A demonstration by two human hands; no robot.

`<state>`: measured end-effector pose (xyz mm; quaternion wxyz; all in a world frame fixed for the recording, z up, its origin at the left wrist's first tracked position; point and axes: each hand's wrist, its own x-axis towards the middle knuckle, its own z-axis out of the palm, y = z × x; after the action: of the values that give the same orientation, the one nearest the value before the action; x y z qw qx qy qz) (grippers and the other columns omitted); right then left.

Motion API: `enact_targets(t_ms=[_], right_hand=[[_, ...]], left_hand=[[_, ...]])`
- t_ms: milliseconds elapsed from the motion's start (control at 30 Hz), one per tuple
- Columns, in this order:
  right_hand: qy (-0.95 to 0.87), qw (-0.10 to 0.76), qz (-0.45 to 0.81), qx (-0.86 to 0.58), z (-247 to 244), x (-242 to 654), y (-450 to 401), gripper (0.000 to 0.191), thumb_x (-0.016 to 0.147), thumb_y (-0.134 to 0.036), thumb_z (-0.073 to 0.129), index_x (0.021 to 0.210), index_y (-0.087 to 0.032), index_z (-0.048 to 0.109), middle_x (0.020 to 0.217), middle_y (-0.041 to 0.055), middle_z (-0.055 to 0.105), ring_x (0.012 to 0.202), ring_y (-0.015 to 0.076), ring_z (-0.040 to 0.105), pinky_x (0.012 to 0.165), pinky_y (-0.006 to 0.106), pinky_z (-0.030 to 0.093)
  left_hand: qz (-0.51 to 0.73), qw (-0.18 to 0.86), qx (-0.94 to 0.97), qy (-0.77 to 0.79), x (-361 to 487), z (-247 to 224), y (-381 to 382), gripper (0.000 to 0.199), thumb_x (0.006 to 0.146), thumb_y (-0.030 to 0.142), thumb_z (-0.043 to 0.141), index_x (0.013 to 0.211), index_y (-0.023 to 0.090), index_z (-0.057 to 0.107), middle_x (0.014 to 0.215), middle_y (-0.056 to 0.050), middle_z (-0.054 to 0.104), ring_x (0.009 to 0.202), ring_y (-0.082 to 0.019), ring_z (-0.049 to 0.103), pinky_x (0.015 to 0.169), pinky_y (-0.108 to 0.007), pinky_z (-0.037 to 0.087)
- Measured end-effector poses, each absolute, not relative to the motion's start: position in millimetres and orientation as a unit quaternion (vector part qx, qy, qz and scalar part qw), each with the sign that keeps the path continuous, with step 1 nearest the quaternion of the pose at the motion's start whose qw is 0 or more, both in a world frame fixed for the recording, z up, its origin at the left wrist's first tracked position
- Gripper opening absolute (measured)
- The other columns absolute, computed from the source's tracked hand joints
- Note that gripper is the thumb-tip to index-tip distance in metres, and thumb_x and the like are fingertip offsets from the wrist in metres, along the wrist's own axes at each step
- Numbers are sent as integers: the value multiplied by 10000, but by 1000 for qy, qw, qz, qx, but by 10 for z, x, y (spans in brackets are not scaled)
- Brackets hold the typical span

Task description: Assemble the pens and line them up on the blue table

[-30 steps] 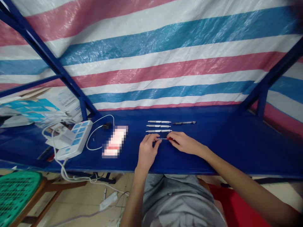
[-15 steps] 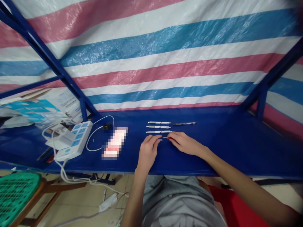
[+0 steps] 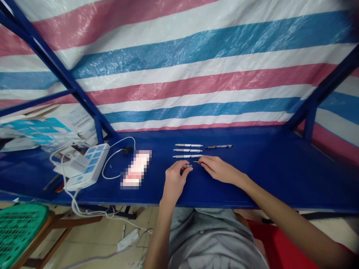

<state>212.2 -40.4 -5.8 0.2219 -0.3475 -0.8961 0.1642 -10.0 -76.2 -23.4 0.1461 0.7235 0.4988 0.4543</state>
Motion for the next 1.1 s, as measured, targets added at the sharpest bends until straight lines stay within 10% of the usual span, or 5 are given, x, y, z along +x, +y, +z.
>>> enact_targets(t_ms=[1100], right_hand=[[-898,210,155,-355,-18,2114,-425,236,1080,-204,368,1085,-178,603,1004,92,674,872,233,660,778,352,505]], left_hand=[[460,139,720,500,-109,-215,-786,184,1000,204,555,1109,233,700,966,-18,731,840,-151,695,763,-251,550]])
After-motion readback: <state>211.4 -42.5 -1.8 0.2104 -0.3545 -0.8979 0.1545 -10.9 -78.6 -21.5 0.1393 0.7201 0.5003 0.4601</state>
